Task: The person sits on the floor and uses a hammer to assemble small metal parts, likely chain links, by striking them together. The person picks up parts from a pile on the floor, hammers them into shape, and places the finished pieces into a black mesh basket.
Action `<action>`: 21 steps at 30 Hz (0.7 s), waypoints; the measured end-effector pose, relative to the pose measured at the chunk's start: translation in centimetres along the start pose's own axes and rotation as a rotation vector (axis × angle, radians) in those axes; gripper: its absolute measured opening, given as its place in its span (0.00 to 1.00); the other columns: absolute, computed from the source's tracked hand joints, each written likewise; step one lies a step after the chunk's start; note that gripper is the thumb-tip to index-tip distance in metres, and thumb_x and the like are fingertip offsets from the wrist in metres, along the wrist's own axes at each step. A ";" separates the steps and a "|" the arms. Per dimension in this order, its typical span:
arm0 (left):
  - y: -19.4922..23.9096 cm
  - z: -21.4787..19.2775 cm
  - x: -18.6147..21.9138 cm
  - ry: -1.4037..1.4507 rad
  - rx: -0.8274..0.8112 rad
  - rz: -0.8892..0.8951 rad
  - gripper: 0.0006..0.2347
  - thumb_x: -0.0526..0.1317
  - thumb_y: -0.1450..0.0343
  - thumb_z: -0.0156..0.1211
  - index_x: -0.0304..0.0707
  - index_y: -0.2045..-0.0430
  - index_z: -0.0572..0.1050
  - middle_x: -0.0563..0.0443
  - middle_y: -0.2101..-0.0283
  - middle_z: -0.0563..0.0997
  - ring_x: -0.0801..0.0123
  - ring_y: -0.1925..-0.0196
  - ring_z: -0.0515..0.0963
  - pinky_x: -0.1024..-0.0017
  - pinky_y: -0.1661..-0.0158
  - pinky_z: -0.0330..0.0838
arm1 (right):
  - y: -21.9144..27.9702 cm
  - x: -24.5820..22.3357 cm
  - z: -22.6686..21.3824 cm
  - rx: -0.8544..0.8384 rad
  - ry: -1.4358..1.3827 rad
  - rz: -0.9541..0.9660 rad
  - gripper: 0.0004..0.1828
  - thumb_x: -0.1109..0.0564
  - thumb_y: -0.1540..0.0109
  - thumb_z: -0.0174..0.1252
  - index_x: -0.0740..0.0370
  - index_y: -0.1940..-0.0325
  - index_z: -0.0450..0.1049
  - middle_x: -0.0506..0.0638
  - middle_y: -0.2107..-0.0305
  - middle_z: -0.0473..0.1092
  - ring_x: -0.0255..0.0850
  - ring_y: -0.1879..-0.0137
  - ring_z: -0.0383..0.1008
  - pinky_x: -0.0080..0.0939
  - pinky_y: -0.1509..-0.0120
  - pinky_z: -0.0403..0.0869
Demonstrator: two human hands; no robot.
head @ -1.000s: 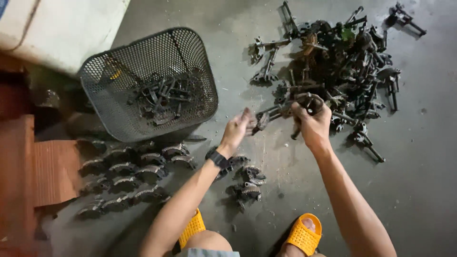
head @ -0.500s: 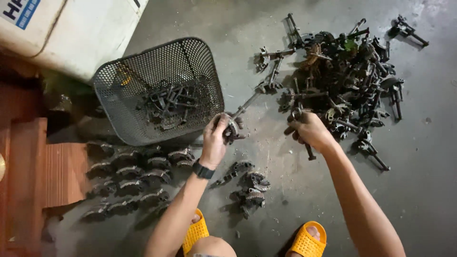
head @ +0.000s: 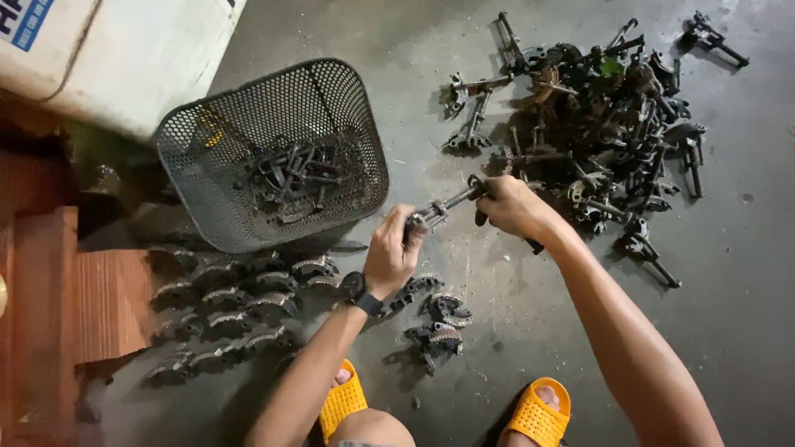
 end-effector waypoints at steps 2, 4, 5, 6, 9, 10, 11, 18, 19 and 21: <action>0.3 1.0 -0.4 0.016 0.018 -0.156 0.18 0.53 0.17 0.44 0.33 0.54 0.68 0.44 0.65 0.76 0.58 0.67 0.79 0.61 0.68 0.74 | 0.4 0.4 1.2 0.090 0.002 -0.037 0.11 0.56 0.36 0.55 0.69 0.64 0.76 0.58 0.77 0.76 0.45 0.71 0.76 0.49 0.65 0.75; 0.6 2.1 -1.3 0.035 0.033 -0.313 0.19 0.54 0.20 0.44 0.33 0.57 0.69 0.48 0.70 0.76 0.63 0.74 0.79 0.63 0.75 0.73 | 0.9 0.3 2.7 0.179 0.005 -0.075 0.11 0.58 0.36 0.54 0.70 0.63 0.75 0.58 0.76 0.77 0.45 0.70 0.78 0.48 0.63 0.76; 0.8 2.8 -1.9 -0.016 0.046 -0.311 0.19 0.54 0.19 0.44 0.33 0.57 0.69 0.48 0.70 0.76 0.63 0.74 0.79 0.64 0.75 0.72 | 1.2 0.1 3.5 0.321 -0.021 -0.076 0.09 0.60 0.35 0.54 0.71 0.59 0.73 0.61 0.74 0.76 0.47 0.70 0.78 0.48 0.64 0.76; 0.9 3.4 -2.5 -0.068 0.057 -0.308 0.19 0.54 0.18 0.43 0.34 0.58 0.69 0.48 0.71 0.76 0.63 0.73 0.79 0.64 0.74 0.71 | 1.6 -0.1 4.4 0.462 -0.050 -0.075 0.09 0.62 0.35 0.54 0.72 0.54 0.72 0.63 0.73 0.76 0.48 0.69 0.78 0.49 0.65 0.76; 3.6 6.8 -8.3 0.277 0.108 -0.906 0.32 0.57 0.12 0.44 0.25 0.79 0.66 0.46 0.79 0.70 0.66 0.80 0.68 0.66 0.75 0.63 | 3.2 0.0 6.2 0.834 -0.139 -0.265 0.14 0.66 0.35 0.54 0.72 0.44 0.68 0.63 0.68 0.75 0.49 0.68 0.78 0.47 0.64 0.75; 2.5 5.3 -6.4 0.276 0.108 -0.909 0.32 0.57 0.12 0.44 0.25 0.79 0.66 0.46 0.79 0.70 0.66 0.80 0.68 0.66 0.75 0.63 | 3.3 0.7 6.0 0.831 -0.139 -0.264 0.14 0.66 0.35 0.54 0.72 0.44 0.68 0.63 0.68 0.75 0.49 0.68 0.78 0.47 0.64 0.75; 1.5 4.0 -4.6 0.686 0.024 -0.996 0.27 0.57 0.17 0.48 0.30 0.77 0.69 0.48 0.79 0.74 0.67 0.81 0.72 0.67 0.77 0.67 | 3.4 1.4 5.7 0.877 -0.137 -0.324 0.14 0.66 0.34 0.55 0.70 0.44 0.69 0.62 0.67 0.76 0.48 0.66 0.78 0.46 0.62 0.76; 2.2 2.6 -3.9 0.317 -0.233 -0.743 0.17 0.58 0.26 0.52 0.46 0.74 0.73 0.62 0.79 0.76 0.78 0.82 0.76 0.75 0.82 0.71 | 5.3 5.3 3.5 0.512 0.078 -0.352 0.19 0.61 0.35 0.61 0.53 0.39 0.76 0.56 0.52 0.78 0.45 0.55 0.75 0.44 0.54 0.77; 2.5 3.3 -4.0 0.317 -0.233 -0.744 0.17 0.58 0.26 0.52 0.46 0.74 0.73 0.62 0.79 0.76 0.78 0.82 0.76 0.75 0.82 0.71 | 5.2 5.2 4.5 0.510 0.077 -0.352 0.19 0.61 0.35 0.61 0.53 0.39 0.76 0.56 0.52 0.78 0.45 0.55 0.75 0.44 0.54 0.77; 3.0 4.5 -4.1 0.183 -0.365 -0.776 0.18 0.56 0.25 0.53 0.40 0.75 0.74 0.54 0.81 0.75 0.71 0.83 0.72 0.68 0.81 0.66 | 4.9 5.0 6.7 0.238 0.271 -0.342 0.20 0.56 0.36 0.60 0.51 0.38 0.75 0.51 0.53 0.78 0.46 0.53 0.71 0.45 0.52 0.76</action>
Point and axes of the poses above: each hand's wrist, its own y-axis away from the middle knuckle, its own z-axis out of the palm, x = y × z, the point moved 1 cm from there along -y, towards the middle knuckle
